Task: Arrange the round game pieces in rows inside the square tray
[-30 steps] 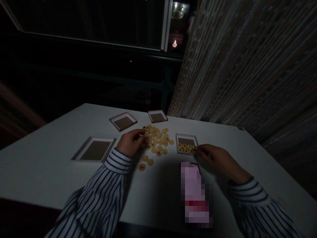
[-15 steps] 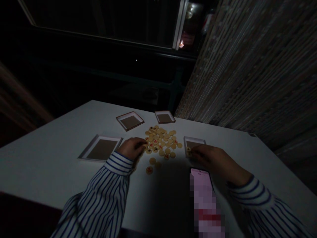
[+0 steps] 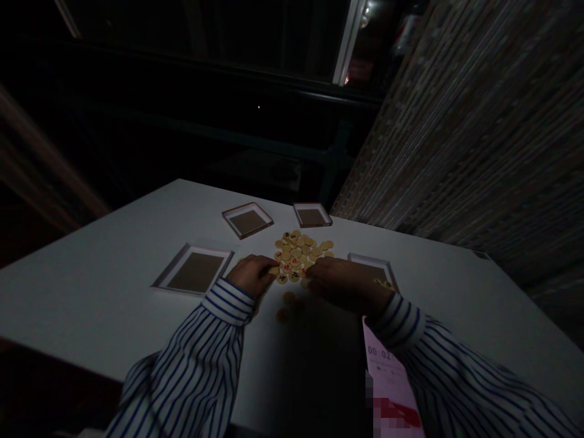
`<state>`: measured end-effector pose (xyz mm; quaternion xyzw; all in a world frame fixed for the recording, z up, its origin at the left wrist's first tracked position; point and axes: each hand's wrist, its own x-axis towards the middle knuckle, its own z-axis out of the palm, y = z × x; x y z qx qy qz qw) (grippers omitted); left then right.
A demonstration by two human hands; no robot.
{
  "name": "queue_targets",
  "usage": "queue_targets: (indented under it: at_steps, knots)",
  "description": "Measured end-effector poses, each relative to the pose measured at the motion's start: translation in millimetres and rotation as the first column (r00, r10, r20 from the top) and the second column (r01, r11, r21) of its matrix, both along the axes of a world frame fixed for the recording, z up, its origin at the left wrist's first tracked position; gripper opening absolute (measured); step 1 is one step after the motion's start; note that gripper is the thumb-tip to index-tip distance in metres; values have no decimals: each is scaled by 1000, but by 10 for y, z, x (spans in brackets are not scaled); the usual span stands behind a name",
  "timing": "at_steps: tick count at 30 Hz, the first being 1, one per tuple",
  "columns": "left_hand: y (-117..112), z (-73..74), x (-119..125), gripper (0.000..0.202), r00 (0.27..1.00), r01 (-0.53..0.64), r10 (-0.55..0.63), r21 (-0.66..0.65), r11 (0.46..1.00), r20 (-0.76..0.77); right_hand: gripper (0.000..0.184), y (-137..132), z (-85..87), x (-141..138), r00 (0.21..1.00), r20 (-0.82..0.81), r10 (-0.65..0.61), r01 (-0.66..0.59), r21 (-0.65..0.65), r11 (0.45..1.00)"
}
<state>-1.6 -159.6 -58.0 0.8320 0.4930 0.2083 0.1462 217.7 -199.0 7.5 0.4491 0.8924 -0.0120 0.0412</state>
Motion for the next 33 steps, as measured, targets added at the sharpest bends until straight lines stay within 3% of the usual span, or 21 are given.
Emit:
queue_targets:
  at_steps: [12,33]
  knots:
    - [9,24,-20,33,999,-5,2,-48,999,-53,24,250,-242,-335,996,1,94,-94,21,995]
    - [18,6,-63,33,995,-98,98,37,994,-8,29,361,-398,-413,995,17,103,-103,19,995]
